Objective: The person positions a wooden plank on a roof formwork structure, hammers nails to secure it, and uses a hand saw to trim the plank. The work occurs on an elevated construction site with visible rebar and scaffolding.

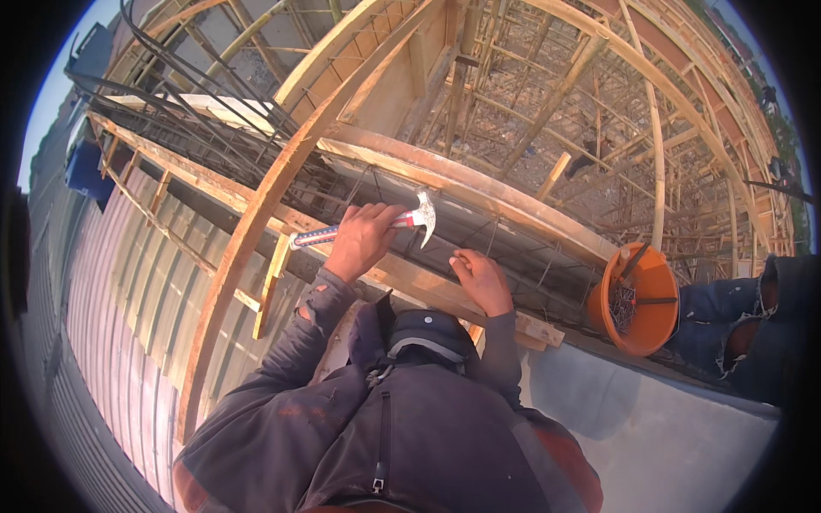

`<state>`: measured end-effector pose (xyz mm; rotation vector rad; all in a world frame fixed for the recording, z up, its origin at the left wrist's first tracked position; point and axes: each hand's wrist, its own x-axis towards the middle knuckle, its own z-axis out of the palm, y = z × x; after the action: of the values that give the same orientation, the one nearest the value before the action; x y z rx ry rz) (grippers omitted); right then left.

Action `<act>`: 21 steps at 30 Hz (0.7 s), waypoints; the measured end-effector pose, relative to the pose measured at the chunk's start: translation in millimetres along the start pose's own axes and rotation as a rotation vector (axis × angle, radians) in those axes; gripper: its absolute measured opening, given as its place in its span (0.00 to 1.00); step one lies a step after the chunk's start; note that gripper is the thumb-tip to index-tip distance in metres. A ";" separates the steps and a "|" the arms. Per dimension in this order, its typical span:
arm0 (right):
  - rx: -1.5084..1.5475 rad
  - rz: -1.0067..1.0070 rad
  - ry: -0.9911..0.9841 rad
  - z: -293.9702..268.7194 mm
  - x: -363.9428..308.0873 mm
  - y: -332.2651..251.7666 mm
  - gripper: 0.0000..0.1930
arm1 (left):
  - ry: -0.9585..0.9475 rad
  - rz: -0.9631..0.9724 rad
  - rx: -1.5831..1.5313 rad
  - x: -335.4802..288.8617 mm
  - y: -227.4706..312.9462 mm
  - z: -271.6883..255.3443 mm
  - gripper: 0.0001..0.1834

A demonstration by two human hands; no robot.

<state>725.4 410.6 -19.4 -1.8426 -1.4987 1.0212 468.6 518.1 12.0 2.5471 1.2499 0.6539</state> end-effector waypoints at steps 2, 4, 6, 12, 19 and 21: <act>-0.044 0.075 0.002 0.1 -22.5 6.8 0.20 | -0.023 0.081 0.026 4.8 0.8 -0.1 0.18; -0.099 0.144 0.010 12.0 -39.2 22.1 0.20 | -0.038 0.127 0.062 5.9 -4.0 0.1 0.18; -0.177 0.000 0.164 23.7 -47.2 35.7 0.19 | -0.065 0.166 0.092 9.5 -9.4 4.4 0.17; -0.339 -0.064 0.389 46.8 -56.9 34.4 0.17 | -0.096 0.189 0.144 29.1 -38.0 23.9 0.18; -0.305 -0.156 0.430 47.0 -58.6 36.0 0.16 | -0.184 0.199 0.062 73.5 -37.7 43.1 0.18; -0.286 -0.119 0.453 44.9 -60.8 42.5 0.15 | -0.193 0.225 0.037 77.2 -14.9 40.8 0.18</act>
<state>706.4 339.7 -65.6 -1.9780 -1.4996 0.3096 519.6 588.1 -7.1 2.7303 0.9312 0.4171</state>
